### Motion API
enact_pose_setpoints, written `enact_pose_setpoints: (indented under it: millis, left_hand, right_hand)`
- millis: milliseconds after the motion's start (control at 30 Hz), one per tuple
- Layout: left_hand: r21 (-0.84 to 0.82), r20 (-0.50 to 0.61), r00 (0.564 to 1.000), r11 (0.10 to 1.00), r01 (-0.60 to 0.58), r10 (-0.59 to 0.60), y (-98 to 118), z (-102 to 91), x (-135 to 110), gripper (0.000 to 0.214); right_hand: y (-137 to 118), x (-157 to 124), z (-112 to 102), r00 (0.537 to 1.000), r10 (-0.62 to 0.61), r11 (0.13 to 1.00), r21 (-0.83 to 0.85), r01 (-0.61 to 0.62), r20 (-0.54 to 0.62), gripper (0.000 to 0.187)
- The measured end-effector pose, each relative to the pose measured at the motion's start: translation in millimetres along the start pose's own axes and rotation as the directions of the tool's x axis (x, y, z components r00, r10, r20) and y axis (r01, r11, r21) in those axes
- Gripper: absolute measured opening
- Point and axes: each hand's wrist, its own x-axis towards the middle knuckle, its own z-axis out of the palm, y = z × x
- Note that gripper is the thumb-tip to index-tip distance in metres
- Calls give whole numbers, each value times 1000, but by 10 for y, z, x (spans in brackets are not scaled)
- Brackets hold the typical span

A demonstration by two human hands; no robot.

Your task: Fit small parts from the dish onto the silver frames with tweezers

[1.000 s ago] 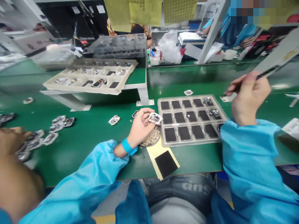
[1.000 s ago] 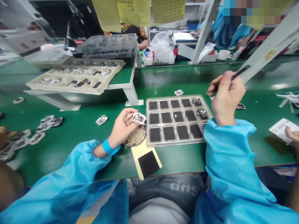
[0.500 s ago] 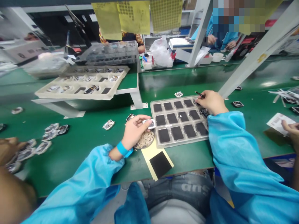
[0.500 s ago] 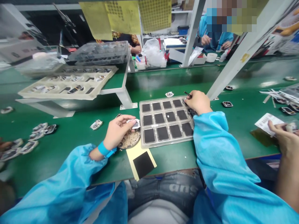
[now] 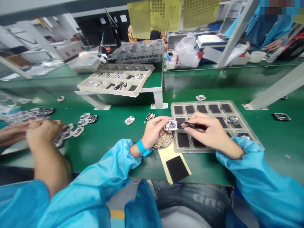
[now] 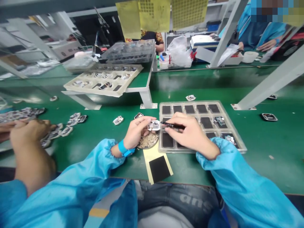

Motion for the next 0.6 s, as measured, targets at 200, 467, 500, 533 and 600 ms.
enact_pose_setpoints:
  millis: [200,467,500,533,600]
  left_hand:
    - [5,37,995,996,-91,91,-16,-51,-4,34]
    - [88,71,966,963,-255,249,1,19,-99,38]
    - [91,79,958,955,-282,275,-14,24,-108,39]
    - [95,88,951,947,-306,298,-30,26,-115,40]
    - [107,111,939,935,-337,326,-60,19,-128,41]
  right_hand:
    - [22,-59,129,960,271,938,204,-279,65,16]
    - [19,-19,229,828,497,698,448,-558,259,32]
    - [29,-26,246,819,511,682,456,-572,263,33]
    - [37,-33,263,812,521,672,461,-580,263,35]
    - [46,-44,291,811,530,666,469,-579,249,38]
